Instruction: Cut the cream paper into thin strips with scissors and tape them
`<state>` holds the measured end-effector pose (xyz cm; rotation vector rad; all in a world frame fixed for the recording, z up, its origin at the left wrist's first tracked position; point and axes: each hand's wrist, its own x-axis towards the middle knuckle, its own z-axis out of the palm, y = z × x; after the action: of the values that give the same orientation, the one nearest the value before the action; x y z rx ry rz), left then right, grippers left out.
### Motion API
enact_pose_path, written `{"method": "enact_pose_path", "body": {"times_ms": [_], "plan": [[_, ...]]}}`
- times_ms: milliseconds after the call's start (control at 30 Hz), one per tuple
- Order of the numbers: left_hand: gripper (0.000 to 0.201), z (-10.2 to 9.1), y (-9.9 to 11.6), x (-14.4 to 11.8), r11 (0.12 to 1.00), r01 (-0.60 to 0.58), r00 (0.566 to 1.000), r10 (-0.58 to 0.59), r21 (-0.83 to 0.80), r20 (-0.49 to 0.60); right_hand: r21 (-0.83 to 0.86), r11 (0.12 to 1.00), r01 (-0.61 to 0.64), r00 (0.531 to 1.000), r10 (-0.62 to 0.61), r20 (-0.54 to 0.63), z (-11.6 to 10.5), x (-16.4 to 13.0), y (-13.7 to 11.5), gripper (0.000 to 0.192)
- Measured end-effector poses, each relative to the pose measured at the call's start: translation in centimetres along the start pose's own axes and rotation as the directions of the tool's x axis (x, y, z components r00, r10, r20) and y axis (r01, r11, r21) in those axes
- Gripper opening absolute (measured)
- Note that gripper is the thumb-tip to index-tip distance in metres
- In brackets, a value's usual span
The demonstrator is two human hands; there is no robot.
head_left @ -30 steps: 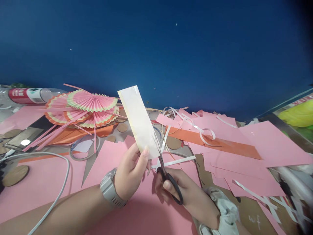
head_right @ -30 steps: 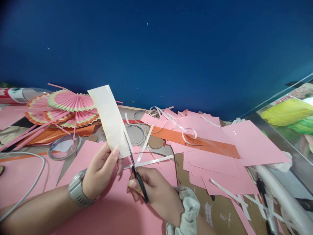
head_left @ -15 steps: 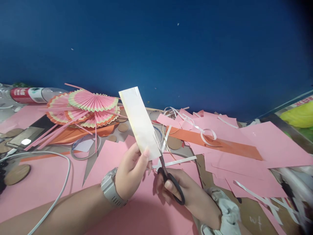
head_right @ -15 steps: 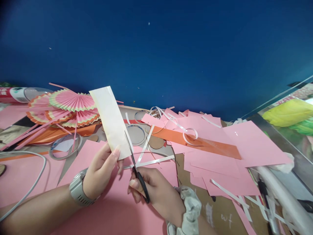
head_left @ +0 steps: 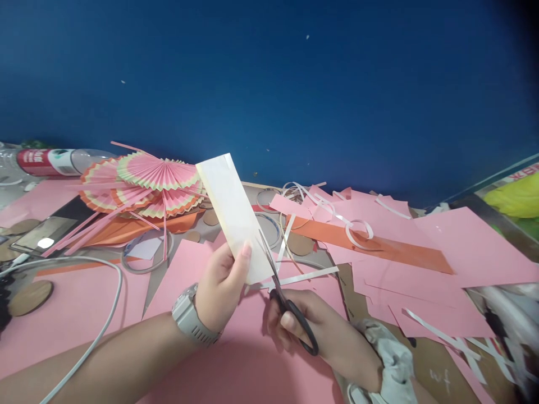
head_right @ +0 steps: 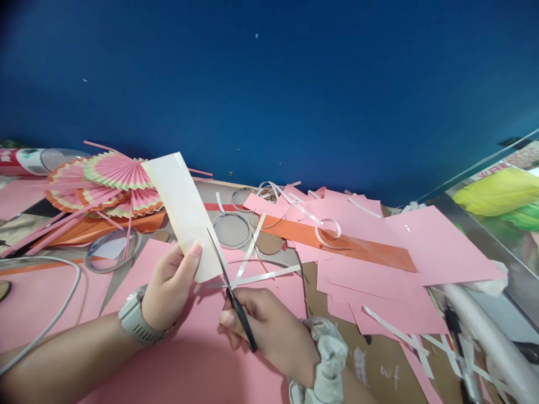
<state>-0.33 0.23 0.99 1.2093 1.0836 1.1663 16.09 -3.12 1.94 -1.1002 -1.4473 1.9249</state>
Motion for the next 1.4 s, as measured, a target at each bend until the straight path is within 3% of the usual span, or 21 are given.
{"method": "enact_pose_path", "body": {"times_ms": [433, 1400], "plan": [[0.033, -0.15, 0.03, 0.1, 0.982, -0.076, 0.997, 0.069, 0.172, 0.041, -0.025, 0.999, 0.038, 0.999, -0.038, 0.006, -0.13, -0.13, 0.34, 0.053], [0.03, -0.1, -0.02, 0.08, 0.986, -0.108, 0.989, 0.094, 0.129, 0.11, -0.056, 0.997, 0.052, 0.999, -0.051, 0.016, -0.2, -0.22, 0.52, 0.05]]}}
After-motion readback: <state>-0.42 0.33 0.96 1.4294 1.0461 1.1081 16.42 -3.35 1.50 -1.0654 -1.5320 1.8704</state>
